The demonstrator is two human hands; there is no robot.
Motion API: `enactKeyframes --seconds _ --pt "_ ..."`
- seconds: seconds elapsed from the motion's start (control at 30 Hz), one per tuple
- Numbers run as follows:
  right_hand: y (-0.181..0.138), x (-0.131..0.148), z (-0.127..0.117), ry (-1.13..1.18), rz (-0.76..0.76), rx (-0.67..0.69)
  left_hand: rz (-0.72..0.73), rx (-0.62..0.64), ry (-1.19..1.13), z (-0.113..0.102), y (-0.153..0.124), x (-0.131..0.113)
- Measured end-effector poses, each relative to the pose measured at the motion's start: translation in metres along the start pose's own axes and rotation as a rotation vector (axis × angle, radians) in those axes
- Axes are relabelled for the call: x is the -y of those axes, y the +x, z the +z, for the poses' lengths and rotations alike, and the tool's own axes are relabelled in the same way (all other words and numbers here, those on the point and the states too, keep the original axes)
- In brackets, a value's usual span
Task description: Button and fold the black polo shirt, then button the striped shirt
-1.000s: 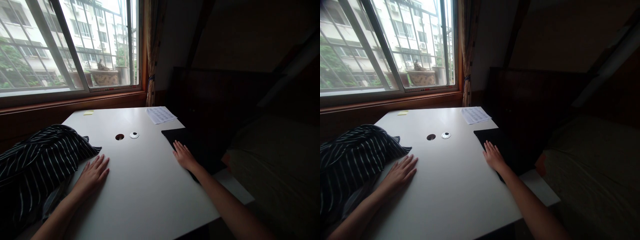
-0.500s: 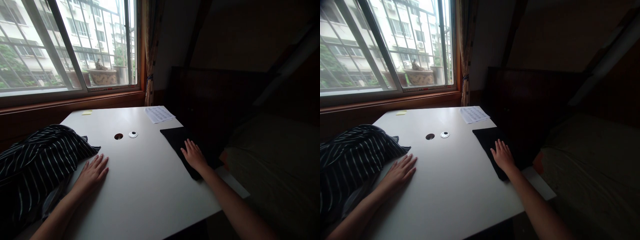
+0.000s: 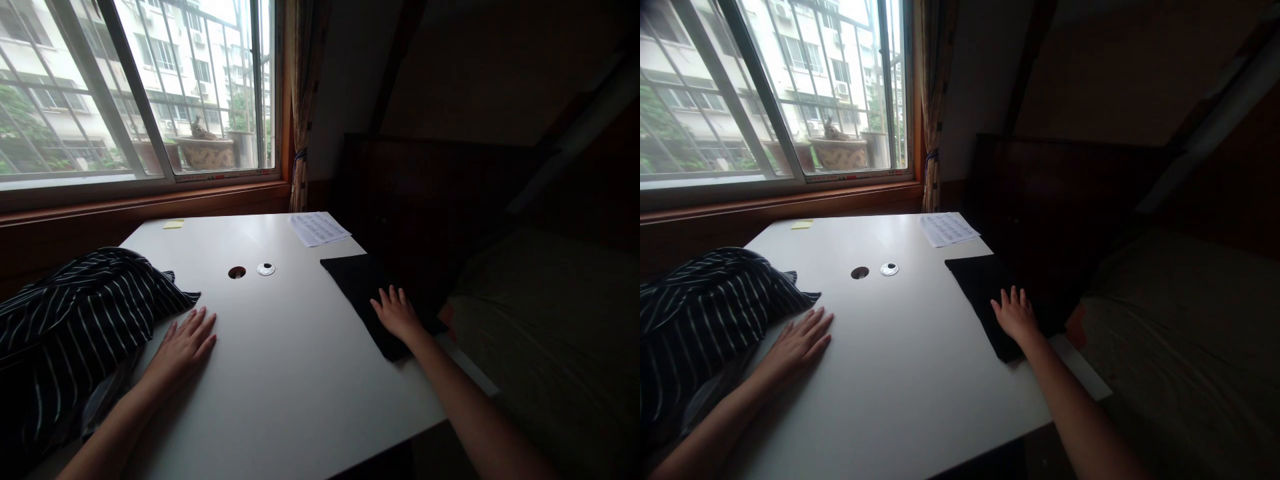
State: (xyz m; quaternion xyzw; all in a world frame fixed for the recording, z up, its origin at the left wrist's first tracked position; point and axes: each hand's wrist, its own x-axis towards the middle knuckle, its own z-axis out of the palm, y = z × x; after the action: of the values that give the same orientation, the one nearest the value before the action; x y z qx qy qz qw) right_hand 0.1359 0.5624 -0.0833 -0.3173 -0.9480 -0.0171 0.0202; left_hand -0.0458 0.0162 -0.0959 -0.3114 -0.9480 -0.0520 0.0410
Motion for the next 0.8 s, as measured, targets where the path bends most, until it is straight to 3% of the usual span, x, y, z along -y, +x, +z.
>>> enactKeyframes --seconds 0.17,0.33,0.57,0.8 --pt "0.0 -0.002 0.001 0.026 -0.005 0.019 -0.001 -0.004 0.001 0.001 0.001 0.0" --pt "-0.009 -0.002 0.004 0.016 -0.056 -0.066 0.002 -0.005 -0.009 -0.002 0.0 -0.002" --pt "-0.04 0.01 0.01 0.038 -0.259 -0.189 0.002 -0.003 -0.012 -0.006 -0.001 -0.005" --pt "-0.07 0.011 0.0 0.068 -0.325 -0.074 0.0 0.0 -0.01 -0.008 -0.001 -0.007"
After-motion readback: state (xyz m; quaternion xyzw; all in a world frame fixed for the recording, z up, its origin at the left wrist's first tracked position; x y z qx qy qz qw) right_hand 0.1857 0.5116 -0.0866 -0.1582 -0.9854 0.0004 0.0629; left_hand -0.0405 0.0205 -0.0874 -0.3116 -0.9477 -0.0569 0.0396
